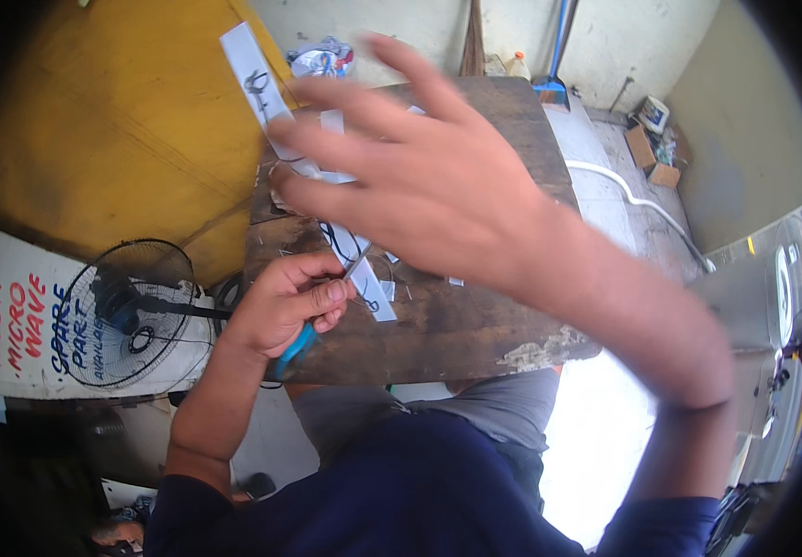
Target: The person uses scissors to cut a long metal strip into small square pieces on a wooden workbench. They repeatedly cut, fold, and place the pieces into a metal component with multiple holes.
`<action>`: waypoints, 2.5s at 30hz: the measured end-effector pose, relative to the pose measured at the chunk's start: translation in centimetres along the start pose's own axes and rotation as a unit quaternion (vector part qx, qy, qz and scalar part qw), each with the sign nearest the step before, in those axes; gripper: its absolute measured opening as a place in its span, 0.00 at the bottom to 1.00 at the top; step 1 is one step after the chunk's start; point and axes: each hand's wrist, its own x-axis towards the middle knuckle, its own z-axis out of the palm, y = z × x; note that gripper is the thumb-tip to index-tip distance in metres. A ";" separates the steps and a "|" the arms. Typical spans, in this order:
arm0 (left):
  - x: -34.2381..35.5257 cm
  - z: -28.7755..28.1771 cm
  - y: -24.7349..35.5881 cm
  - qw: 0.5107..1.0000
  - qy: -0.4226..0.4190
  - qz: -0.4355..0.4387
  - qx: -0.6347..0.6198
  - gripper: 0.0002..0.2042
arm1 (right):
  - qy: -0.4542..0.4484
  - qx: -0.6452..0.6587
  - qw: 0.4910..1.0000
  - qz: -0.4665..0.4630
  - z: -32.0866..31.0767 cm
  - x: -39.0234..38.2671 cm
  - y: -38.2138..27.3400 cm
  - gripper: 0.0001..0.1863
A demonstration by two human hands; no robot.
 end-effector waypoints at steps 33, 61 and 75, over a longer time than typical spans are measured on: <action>-3.3 -1.8 2.8 0.998 -0.024 -0.015 0.060 0.20 | -0.125 0.593 0.579 0.545 2.2 -15.1 -11.7 0.26; -1.8 -2.2 1.2 0.998 -0.048 0.012 0.037 0.25 | -0.035 0.624 0.569 0.534 4.8 -12.1 -11.9 0.24; 1.7 -6.2 -0.3 0.909 0.222 0.179 0.304 0.11 | -0.103 0.654 0.503 0.556 4.1 -11.7 -14.2 0.25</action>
